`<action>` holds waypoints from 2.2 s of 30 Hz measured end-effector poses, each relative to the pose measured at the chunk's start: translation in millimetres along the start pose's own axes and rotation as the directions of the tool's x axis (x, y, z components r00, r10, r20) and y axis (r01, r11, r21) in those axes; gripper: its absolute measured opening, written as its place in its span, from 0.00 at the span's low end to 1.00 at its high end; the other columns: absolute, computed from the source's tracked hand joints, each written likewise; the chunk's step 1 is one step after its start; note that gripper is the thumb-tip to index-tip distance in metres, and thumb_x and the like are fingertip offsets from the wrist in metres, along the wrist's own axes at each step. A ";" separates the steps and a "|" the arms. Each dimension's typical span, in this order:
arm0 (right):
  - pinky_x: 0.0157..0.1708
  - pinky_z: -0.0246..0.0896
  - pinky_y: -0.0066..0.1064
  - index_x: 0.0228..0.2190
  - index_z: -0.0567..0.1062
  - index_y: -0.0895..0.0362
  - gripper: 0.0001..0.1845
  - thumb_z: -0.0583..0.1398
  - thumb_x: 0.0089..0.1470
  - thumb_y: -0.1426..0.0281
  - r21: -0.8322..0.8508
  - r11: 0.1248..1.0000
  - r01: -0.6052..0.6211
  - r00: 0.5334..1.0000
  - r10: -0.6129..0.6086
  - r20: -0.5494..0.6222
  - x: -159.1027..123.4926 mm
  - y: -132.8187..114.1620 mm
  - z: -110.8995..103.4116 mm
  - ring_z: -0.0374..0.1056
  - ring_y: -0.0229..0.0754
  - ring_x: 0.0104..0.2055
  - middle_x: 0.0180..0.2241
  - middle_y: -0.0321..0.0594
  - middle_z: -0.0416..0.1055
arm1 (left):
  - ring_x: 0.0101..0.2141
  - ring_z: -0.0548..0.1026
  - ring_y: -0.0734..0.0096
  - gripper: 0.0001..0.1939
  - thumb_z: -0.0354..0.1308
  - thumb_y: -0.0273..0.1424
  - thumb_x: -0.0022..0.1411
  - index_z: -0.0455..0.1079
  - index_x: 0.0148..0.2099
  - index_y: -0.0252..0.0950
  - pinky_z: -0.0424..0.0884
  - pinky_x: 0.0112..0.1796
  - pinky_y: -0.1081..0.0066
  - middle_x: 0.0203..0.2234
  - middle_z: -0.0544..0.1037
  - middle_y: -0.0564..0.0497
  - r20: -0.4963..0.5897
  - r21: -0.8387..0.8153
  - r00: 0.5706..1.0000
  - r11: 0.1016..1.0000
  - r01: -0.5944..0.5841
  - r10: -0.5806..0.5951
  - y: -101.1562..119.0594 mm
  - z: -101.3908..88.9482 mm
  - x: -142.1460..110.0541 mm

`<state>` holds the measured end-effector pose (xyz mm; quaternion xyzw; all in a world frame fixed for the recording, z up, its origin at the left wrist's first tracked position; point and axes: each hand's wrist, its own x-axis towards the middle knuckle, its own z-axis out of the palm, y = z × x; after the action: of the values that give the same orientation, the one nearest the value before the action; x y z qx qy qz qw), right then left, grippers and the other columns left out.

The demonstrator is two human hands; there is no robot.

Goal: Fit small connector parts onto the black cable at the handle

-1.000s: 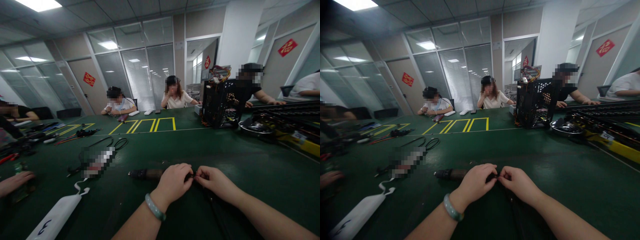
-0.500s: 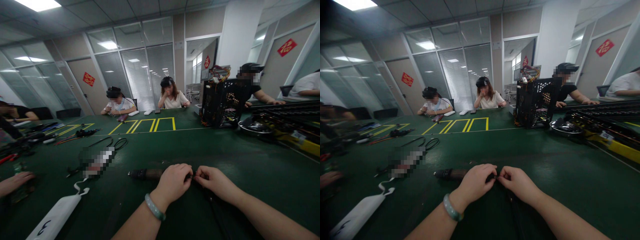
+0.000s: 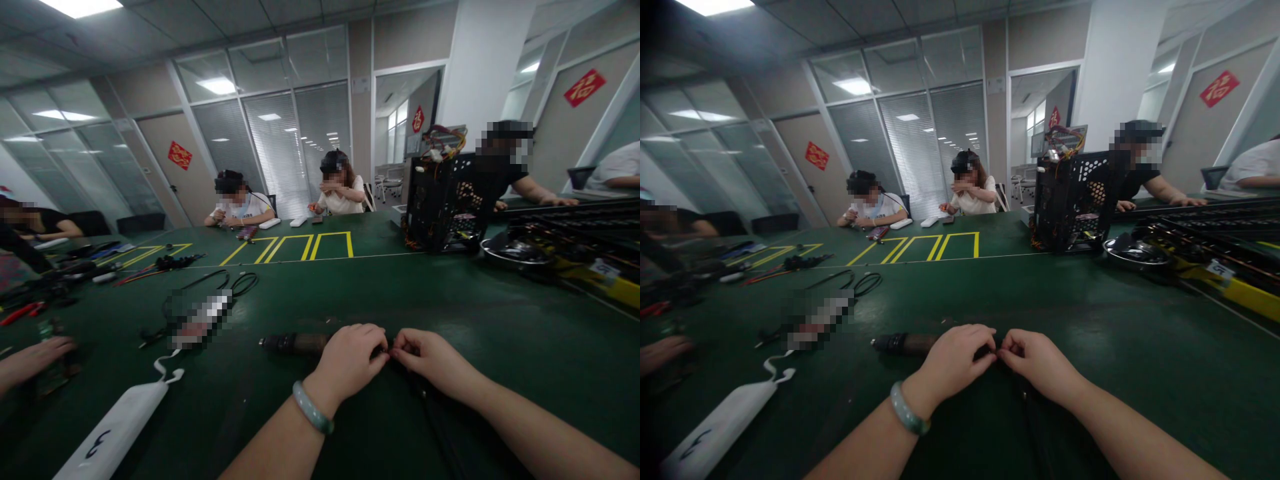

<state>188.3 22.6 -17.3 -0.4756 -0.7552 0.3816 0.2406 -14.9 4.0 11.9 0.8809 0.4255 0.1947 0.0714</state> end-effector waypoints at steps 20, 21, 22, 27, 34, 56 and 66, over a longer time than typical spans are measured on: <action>0.25 0.55 0.25 0.31 0.73 0.56 0.10 0.57 0.58 0.63 -0.033 0.999 0.001 1.000 -0.001 0.011 -2.6 -3.5 -3.1 0.65 0.37 0.27 0.26 0.33 0.71 | 0.42 0.72 0.66 0.04 0.58 0.30 0.62 0.67 0.41 0.40 0.67 0.45 0.64 0.40 0.74 0.54 -0.010 -0.014 1.000 1.000 0.024 -0.024 -1.4 2.8 0.6; 0.25 0.55 0.25 0.31 0.73 0.56 0.10 0.57 0.58 0.63 -0.036 0.999 0.001 1.000 -0.001 0.010 -2.6 -3.4 -3.2 0.65 0.37 0.27 0.26 0.33 0.71 | 0.42 0.72 0.66 0.04 0.58 0.29 0.62 0.67 0.40 0.40 0.67 0.45 0.65 0.40 0.74 0.54 -0.009 -0.016 1.000 1.000 0.016 -0.017 -1.7 2.8 0.6; 0.25 0.54 0.25 0.31 0.73 0.56 0.10 0.57 0.58 0.63 -0.040 0.999 0.001 1.000 0.000 0.008 -2.6 -3.2 -3.3 0.65 0.37 0.27 0.26 0.33 0.71 | 0.42 0.72 0.66 0.04 0.58 0.29 0.61 0.67 0.40 0.40 0.67 0.45 0.65 0.40 0.74 0.55 -0.010 -0.018 1.000 1.000 0.010 -0.010 -1.9 2.9 0.7; 0.24 0.54 0.25 0.31 0.73 0.56 0.10 0.57 0.58 0.63 -0.036 0.999 0.012 1.000 -0.011 0.003 -1.8 -1.0 -3.1 0.65 0.37 0.27 0.25 0.33 0.71 | 0.42 0.72 0.65 0.09 0.58 0.27 0.60 0.66 0.44 0.41 0.67 0.45 0.64 0.40 0.74 0.54 -0.019 -0.012 1.000 1.000 0.022 -0.022 -1.6 3.7 0.6; 0.24 0.53 0.24 0.30 0.73 0.56 0.10 0.58 0.58 0.64 -0.040 0.999 0.032 0.999 -0.033 -0.019 -1.4 0.8 -1.6 0.64 0.37 0.27 0.25 0.33 0.70 | 0.42 0.72 0.64 0.06 0.59 0.29 0.60 0.67 0.41 0.39 0.67 0.45 0.63 0.39 0.75 0.53 -0.016 -0.018 0.999 0.999 0.027 -0.028 -2.5 5.0 0.8; 0.26 0.56 0.25 0.32 0.74 0.55 0.08 0.58 0.58 0.64 -0.064 0.997 0.034 0.999 -0.034 0.000 -2.1 -1.2 -4.2 0.67 0.38 0.28 0.27 0.33 0.72 | 0.40 0.72 0.66 0.05 0.58 0.30 0.61 0.67 0.40 0.39 0.66 0.44 0.65 0.38 0.74 0.53 -0.015 -0.012 0.999 0.999 0.038 -0.038 -1.4 3.2 0.2; 0.26 0.56 0.25 0.32 0.74 0.55 0.06 0.58 0.57 0.66 -0.082 0.995 0.058 0.998 -0.059 -0.006 -3.3 -3.5 -3.8 0.67 0.37 0.29 0.27 0.33 0.72 | 0.41 0.71 0.66 0.07 0.59 0.29 0.60 0.67 0.41 0.41 0.66 0.45 0.65 0.38 0.74 0.54 -0.019 0.002 1.000 1.000 0.010 -0.010 -5.4 8.2 1.1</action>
<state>190.6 20.0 -12.2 -0.4644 -0.7827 0.3412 0.2354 -14.8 8.5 3.1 0.8769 0.4307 0.2023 0.0675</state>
